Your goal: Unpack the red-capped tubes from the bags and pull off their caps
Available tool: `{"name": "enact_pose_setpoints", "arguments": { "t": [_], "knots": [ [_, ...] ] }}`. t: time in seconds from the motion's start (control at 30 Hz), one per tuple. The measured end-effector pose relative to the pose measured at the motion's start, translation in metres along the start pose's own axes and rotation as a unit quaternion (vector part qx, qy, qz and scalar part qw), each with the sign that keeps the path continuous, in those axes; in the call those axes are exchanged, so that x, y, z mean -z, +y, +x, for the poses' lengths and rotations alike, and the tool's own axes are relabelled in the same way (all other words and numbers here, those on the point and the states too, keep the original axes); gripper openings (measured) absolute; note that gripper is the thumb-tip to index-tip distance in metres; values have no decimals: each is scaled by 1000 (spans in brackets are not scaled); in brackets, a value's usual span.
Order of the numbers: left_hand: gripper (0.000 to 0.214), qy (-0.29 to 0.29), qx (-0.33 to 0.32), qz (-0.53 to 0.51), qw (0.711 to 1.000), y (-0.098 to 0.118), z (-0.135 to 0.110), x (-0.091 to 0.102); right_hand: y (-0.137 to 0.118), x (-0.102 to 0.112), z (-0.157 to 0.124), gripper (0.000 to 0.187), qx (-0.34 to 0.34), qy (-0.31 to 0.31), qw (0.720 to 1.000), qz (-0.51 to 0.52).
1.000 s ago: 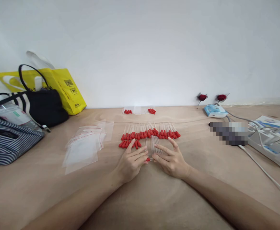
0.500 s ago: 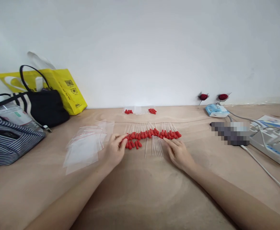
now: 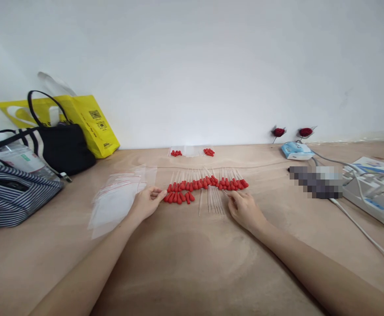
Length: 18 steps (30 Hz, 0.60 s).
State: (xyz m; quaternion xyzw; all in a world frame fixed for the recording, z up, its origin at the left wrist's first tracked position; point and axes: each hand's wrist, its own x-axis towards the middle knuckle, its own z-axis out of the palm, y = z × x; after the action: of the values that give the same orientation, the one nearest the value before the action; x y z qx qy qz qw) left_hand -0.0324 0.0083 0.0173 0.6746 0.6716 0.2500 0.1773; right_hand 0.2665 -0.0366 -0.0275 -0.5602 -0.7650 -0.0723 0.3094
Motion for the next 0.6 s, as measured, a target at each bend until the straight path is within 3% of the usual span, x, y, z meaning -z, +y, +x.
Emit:
{"name": "enact_pose_setpoints", "arguments": {
  "t": [0.17, 0.27, 0.6],
  "knots": [
    [43, -2, -23, 110, 994, 3, 1, 9, -9, 2, -2, 22, 17, -31, 999, 3],
    [38, -9, -8, 103, 995, 5, 8, 10, -13, 5, -4, 22, 27, -36, 999, -3],
    [32, -72, 41, 129, 988, 22, 59, -10, -17, 10, -8, 26, 42, -41, 998, -13]
  ]
}}
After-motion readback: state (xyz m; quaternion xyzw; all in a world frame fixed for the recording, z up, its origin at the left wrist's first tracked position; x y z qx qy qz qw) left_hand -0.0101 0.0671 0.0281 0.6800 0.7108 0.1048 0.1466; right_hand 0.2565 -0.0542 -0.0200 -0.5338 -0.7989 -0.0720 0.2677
